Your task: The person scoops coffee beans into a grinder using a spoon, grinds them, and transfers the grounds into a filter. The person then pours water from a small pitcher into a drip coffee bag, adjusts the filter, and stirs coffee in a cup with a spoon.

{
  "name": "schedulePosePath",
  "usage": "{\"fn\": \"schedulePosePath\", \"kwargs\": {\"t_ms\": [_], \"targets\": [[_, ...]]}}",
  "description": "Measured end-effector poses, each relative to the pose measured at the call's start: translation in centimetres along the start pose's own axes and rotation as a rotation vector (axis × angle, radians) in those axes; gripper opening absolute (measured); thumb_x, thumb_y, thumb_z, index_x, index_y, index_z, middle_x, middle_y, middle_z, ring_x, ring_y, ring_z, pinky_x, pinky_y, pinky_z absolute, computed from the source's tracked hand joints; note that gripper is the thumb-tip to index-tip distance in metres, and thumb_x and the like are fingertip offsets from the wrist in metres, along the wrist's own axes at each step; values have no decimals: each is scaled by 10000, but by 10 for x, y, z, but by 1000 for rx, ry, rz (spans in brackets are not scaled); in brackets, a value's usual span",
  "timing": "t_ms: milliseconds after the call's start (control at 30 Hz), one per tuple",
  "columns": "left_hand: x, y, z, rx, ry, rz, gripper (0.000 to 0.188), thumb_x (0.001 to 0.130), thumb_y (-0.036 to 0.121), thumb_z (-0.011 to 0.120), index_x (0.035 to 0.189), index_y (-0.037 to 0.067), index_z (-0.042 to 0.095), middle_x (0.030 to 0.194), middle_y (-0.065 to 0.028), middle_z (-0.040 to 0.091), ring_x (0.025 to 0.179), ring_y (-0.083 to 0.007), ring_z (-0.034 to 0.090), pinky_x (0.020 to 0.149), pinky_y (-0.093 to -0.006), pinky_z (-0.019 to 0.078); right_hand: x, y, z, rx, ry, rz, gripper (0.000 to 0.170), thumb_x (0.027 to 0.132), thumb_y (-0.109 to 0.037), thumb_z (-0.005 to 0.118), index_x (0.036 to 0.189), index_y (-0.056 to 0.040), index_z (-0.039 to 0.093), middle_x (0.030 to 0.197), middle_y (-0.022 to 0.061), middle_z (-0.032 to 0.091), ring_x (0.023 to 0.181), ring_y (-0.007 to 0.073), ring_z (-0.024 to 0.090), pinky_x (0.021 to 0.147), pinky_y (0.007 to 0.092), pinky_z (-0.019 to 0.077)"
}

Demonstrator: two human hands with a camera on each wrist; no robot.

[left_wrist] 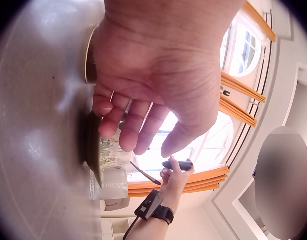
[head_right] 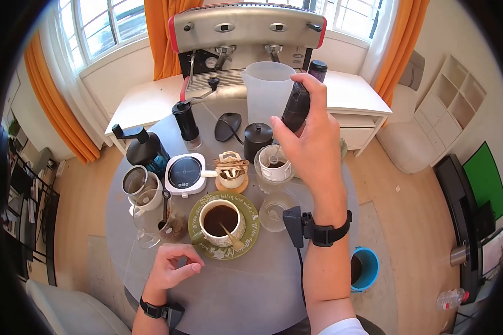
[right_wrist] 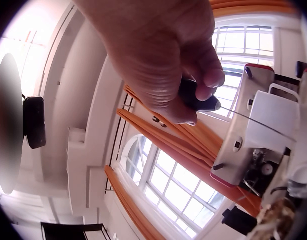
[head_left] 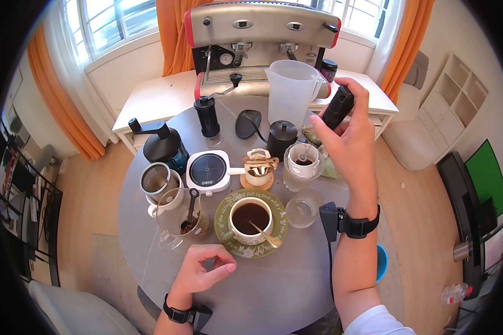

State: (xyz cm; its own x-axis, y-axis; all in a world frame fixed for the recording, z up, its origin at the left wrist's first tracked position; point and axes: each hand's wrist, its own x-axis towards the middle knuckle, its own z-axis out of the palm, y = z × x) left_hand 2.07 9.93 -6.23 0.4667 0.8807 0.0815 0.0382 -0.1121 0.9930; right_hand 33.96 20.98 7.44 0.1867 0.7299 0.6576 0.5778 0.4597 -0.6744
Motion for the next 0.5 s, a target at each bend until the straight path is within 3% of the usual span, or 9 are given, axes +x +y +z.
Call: {"fn": "schedulePosePath", "kwargs": {"t_ms": [267, 333, 500], "targets": [[0, 2, -2, 8, -6, -7, 85, 872, 92, 796, 863, 19, 754, 760, -38, 710, 648, -111, 577, 610, -268, 449, 1, 0, -1, -19, -13, 2, 671, 868, -57, 785, 1433, -178, 445, 951, 128, 730, 733, 224, 735, 666, 341, 571], [0, 2, -4, 20, -41, -35, 110, 876, 64, 787, 907, -38, 760, 811, -70, 722, 739, -131, 658, 656, -265, 485, 0, 2, -1, -29, -12, 2, 687, 862, -59, 793, 1438, -178, 439, 971, 131, 735, 732, 225, 736, 668, 342, 577], [-1, 1, -5, 32, -42, -28, 95, 877, 49, 777, 907, -40, 759, 810, -71, 723, 737, -130, 659, 661, -263, 488, 1, 5, -2, -20, -3, -21, 696, 857, -67, 801, 1440, -179, 437, 970, 131, 735, 722, 227, 735, 661, 343, 577]]}}
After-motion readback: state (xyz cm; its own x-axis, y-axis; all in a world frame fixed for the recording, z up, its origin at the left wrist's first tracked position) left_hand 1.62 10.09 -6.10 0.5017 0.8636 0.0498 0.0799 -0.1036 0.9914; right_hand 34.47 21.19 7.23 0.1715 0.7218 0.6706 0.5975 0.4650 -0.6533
